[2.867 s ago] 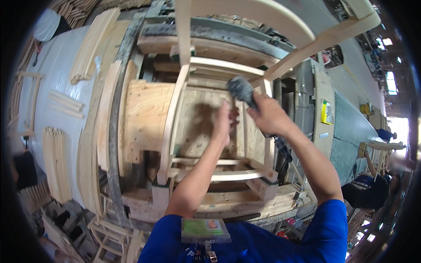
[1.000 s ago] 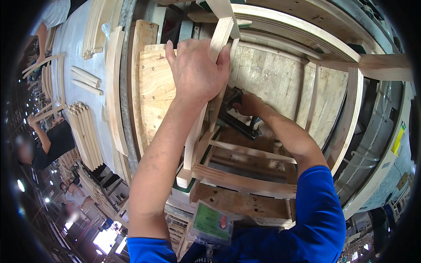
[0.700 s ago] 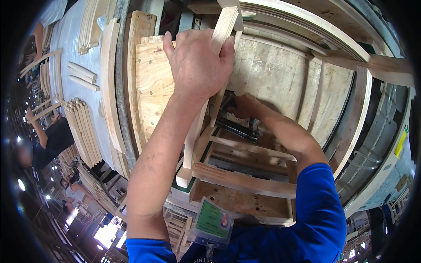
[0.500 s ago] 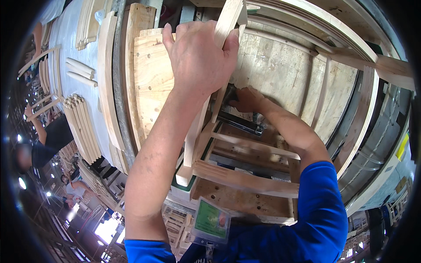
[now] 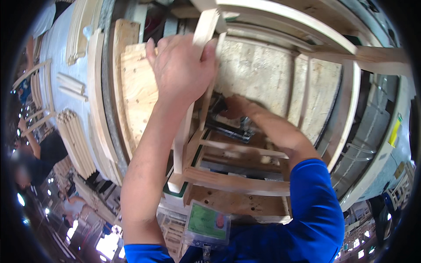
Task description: The person assembles wooden chair frames on a workbench in a factory. They align the backrest and seat frame, then use a pneumatic nail gun to fasten the joints. The person repeatedly lifts and repositions the chair to access different sides for nailing.
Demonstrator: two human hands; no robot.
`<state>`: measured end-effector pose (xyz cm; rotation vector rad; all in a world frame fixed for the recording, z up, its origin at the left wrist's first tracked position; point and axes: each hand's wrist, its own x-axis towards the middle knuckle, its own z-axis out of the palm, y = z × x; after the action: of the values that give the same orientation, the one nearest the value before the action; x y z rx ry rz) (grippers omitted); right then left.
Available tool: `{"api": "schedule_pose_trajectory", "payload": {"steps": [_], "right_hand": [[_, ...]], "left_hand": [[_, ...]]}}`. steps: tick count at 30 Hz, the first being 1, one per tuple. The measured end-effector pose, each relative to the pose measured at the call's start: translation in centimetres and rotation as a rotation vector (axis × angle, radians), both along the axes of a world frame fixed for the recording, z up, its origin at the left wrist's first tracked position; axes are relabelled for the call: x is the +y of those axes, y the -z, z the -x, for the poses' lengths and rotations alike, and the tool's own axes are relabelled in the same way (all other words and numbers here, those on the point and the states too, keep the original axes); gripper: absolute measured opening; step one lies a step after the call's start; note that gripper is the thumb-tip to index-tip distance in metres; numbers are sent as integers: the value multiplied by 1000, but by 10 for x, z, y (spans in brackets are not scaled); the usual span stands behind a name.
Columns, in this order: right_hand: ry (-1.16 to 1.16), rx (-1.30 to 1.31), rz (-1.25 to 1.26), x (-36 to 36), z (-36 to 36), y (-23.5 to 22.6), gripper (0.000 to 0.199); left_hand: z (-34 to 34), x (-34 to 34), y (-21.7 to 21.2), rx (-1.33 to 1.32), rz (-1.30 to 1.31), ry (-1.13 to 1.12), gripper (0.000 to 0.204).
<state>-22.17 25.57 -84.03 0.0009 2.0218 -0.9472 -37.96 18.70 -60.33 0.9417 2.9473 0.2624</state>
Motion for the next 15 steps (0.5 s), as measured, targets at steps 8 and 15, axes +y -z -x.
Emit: {"api": "schedule_pose_trajectory", "payload": {"steps": [8,15], "right_hand": [[1099,-591,678,57,-69,8,71],[1996,-676,1622,131,-59,3,80]], "left_hand": [[-5,-2,-5,-24,-43,-21,30],[-7,-2,-6,-42,-12,-40,31]]}}
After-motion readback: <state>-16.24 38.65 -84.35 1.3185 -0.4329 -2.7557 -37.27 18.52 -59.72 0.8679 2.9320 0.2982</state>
